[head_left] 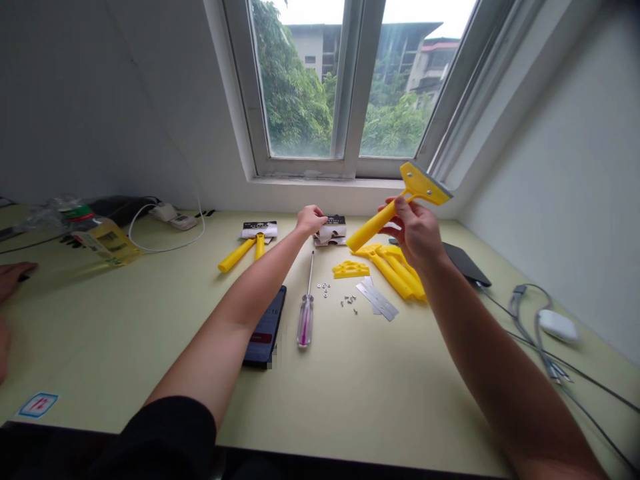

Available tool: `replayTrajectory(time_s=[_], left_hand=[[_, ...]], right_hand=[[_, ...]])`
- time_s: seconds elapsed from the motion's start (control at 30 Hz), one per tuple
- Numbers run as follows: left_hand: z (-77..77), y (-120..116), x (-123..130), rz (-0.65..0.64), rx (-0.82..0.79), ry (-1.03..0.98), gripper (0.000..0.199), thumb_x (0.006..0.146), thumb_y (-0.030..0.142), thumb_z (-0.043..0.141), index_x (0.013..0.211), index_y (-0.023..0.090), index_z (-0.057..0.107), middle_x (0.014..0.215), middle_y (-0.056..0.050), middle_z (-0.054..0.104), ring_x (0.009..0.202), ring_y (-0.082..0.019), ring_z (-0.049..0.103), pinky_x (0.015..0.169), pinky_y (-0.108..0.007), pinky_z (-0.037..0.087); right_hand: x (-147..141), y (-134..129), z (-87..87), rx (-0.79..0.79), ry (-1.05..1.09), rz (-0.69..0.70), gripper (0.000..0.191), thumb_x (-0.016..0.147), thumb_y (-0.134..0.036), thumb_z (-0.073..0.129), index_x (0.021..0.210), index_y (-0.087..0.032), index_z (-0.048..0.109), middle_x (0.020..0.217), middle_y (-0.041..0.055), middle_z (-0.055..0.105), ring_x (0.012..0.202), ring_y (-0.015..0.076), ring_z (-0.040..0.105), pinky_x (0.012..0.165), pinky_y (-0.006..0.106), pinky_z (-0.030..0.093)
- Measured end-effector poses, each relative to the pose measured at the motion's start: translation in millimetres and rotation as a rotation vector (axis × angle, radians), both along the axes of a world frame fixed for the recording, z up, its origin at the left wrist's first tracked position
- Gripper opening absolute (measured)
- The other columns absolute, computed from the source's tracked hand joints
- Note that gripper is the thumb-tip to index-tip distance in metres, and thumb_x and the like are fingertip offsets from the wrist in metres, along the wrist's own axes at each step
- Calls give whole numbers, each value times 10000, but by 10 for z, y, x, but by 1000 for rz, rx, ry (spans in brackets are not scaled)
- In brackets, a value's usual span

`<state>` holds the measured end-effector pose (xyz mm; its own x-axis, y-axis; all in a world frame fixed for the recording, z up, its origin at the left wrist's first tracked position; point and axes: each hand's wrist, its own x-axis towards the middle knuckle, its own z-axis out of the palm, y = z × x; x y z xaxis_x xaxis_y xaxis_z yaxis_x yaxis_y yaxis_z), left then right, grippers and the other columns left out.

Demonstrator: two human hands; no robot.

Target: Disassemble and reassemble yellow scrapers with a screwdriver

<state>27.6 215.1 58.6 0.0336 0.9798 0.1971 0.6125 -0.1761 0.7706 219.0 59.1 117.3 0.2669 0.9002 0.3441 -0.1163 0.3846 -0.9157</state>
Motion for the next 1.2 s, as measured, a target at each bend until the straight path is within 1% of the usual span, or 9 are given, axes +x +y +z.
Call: replayTrajectory(time_s=[0.13, 0.37, 0.63, 0.77, 0.87, 0.93, 1.07, 1.13, 1.2], left_hand=[[-20, 196, -87, 22, -43, 203, 179, 746, 288, 750, 864, 173, 680, 1000, -104, 710, 979, -232, 645, 867, -311, 480], [-67, 381, -278, -19, -88, 412, 302, 765, 437, 741, 926, 187, 683, 1068, -118, 702, 1047, -253, 633, 903, -320, 474], [0, 306, -349, -78, -133, 394, 398, 853, 547, 619, 960, 168, 676, 925, -102, 707, 753, -200, 672, 683, -307, 542], [131, 177, -413, -73, -88, 361, 403, 910, 530, 535, 977, 157, 671, 921, -109, 703, 758, -209, 669, 664, -307, 535], [244, -45, -522, -64, 16, 348, 363, 947, 466, 476, 998, 165, 671, 995, -110, 701, 878, -227, 660, 767, -322, 515], [291, -284, -644, -93, 87, 347, 301, 940, 417, 496, 993, 183, 678, 1029, -90, 701, 943, -221, 643, 830, -312, 490], [282, -1003, -935, -277, 167, 297, 240, 896, 383, 552, 895, 186, 690, 907, -61, 698, 780, -179, 627, 741, -294, 487], [244, -1443, -1014, -336, 73, 122, 279, 883, 425, 564, 894, 174, 686, 861, -68, 677, 719, -171, 615, 646, -280, 489], [198, -1882, -991, -441, -137, -206, 362, 879, 472, 567, 1059, 172, 659, 935, -93, 672, 792, -198, 641, 620, -284, 513]], right_hand=[[-38, -11, -10, -1, -22, 35, 435, 760, -557, 706, 937, -169, 617, 864, 47, 666, 779, 159, 671, 560, 250, 595], [-117, -21, -55, -54, -65, 158, 465, 734, -577, 732, 934, -167, 641, 896, 60, 676, 806, 174, 669, 555, 261, 602], [-232, -87, -52, -82, -118, 251, 467, 735, -574, 742, 931, -158, 664, 870, 64, 676, 805, 182, 677, 553, 259, 607], [-250, -113, -56, -80, -150, 305, 442, 759, -554, 732, 942, -157, 666, 873, 63, 678, 792, 172, 674, 564, 255, 606], [-262, -137, -58, -82, -160, 335, 424, 783, -544, 715, 950, -158, 669, 873, 61, 677, 797, 164, 672, 579, 249, 606], [-270, -153, -51, -80, -171, 352, 425, 793, -550, 702, 957, -160, 669, 871, 61, 681, 795, 161, 672, 585, 248, 604], [-296, -200, -8, -73, -199, 379, 437, 796, -557, 693, 970, -157, 666, 876, 65, 688, 780, 156, 673, 586, 238, 591], [-331, -250, 18, -82, -198, 406, 429, 803, -547, 690, 974, -154, 665, 887, 65, 684, 791, 155, 672, 592, 232, 587], [-395, -332, 32, -99, -191, 467, 413, 821, -533, 676, 987, -155, 667, 895, 58, 671, 789, 149, 664, 592, 231, 587]])
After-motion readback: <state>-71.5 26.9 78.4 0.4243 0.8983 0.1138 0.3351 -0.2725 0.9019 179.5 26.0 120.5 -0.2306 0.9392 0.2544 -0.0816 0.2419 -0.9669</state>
